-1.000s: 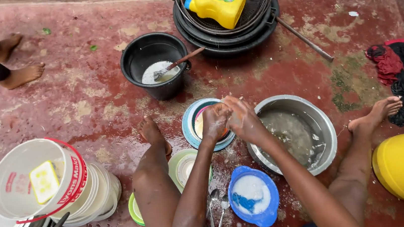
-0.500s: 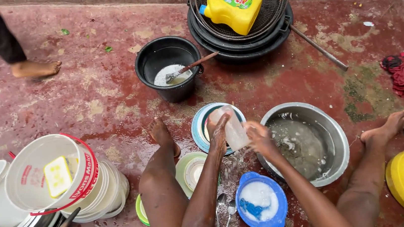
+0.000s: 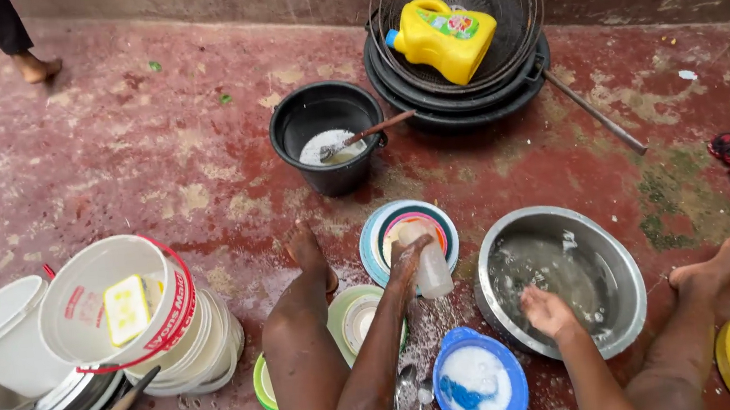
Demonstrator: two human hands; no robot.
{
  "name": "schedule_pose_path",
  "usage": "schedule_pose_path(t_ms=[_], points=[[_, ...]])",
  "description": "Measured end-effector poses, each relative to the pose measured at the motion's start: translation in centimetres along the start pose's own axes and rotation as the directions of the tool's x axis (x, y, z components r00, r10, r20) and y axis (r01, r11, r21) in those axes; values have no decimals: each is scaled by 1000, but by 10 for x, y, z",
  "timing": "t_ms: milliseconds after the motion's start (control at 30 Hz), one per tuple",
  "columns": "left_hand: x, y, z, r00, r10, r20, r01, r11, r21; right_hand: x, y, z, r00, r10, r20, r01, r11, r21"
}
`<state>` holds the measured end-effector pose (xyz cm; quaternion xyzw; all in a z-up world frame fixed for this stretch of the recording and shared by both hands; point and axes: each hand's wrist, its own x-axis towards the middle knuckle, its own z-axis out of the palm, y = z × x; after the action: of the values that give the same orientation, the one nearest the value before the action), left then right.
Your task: Washing dishes in basins of water on an outdoor patio floor.
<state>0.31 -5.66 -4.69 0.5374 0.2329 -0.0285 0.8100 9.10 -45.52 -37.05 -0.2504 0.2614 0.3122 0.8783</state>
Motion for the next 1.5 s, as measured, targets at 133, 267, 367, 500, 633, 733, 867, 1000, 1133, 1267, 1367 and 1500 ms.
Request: schedule_pose_path(t_ms=[133,267,367,500,633,733,867,1000,1133,1267,1367,1500], points=[[2,-14,0,1000,15,13,-16,996,87,-105,26,247,937,58,344,46,956,-289],[23,-33,12,994,-77,77,82,995,-59,-241,91,430,936,-161,312,340,192,-921],[26,-40,25,979,-147,143,174,963,-206,-227,121,416,720,-346,602,535,-276,-798],[3,-20,32,979,-159,126,192,927,-322,-220,137,403,757,-417,502,414,-289,-863],[-13,1,29,989,-135,62,149,920,-364,-221,139,388,743,-469,478,516,-53,-855],[-13,-14,23,975,29,220,35,958,-283,-227,141,378,971,-214,108,209,541,-814],[-20,-11,29,990,15,137,15,976,-219,-155,122,272,908,138,396,33,917,-398],[-24,3,22,967,201,-154,-155,951,268,-119,86,204,973,-231,-23,158,731,-664],[-33,24,20,978,165,-127,-154,984,91,-54,30,66,873,-324,-363,167,900,-402],[-25,5,13,974,219,-60,-208,965,157,-50,12,36,629,-318,-709,102,938,-331],[-21,-6,10,956,295,-3,-277,901,335,-41,8,26,832,-169,-529,94,982,-166],[-45,18,26,985,164,49,-132,540,831,-21,-4,65,967,-101,235,154,963,-221]])
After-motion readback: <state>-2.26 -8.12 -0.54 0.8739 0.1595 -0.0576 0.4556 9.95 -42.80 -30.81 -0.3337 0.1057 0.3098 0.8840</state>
